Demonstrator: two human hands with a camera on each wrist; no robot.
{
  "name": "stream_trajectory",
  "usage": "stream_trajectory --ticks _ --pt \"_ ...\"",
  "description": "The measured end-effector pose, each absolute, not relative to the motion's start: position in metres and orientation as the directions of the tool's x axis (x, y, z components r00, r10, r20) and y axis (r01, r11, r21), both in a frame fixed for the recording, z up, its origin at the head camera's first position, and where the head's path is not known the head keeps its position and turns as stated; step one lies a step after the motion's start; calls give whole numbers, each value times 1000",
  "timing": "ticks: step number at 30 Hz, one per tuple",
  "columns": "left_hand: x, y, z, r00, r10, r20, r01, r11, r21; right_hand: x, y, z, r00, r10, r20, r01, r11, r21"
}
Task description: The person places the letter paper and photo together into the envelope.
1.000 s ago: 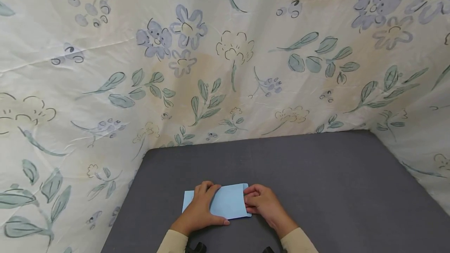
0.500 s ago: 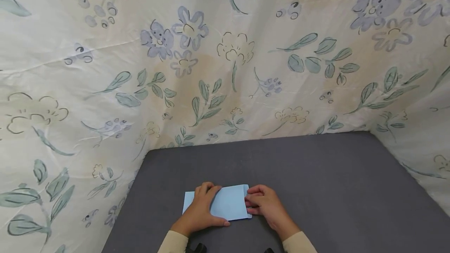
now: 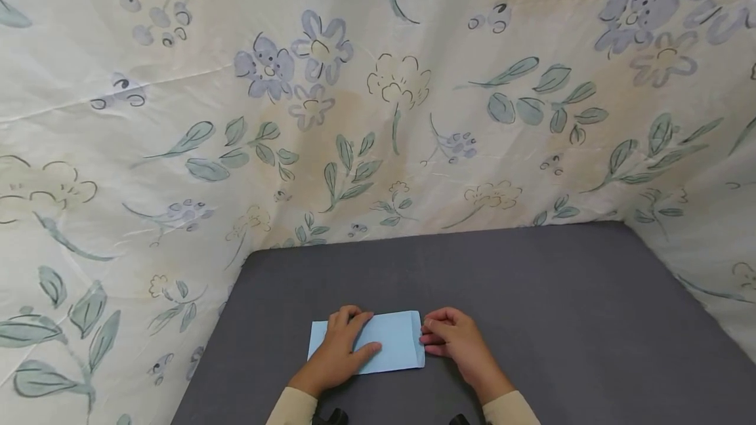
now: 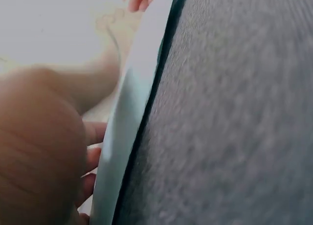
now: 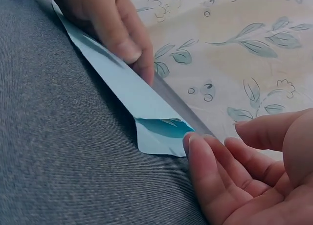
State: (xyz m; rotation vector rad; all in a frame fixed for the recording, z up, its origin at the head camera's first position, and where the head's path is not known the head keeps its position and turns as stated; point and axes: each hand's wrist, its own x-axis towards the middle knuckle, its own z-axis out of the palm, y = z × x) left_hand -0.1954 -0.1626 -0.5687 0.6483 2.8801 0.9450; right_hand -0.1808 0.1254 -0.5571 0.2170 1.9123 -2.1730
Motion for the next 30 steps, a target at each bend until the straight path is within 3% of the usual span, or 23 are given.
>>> stream_trajectory --ticks 11,20,25,30 --pt "-195 -158 -565 -914 367 172 399 746 532 -180 135 -550 -966 -67 -250 254 -58 -965" --pt "-196 -161 -563 -895 380 235 443 823 355 -177 146 -542 -985 1 -172 172 89 -981" --pt "-194 -167 -556 -891 384 243 445 846 294 -176 152 -537 -996 21 -88 90 299 -950" --pt "-191 -171 -546 -900 360 246 423 858 292 -174 157 -534 -999 -41 13 -35 579 -815"
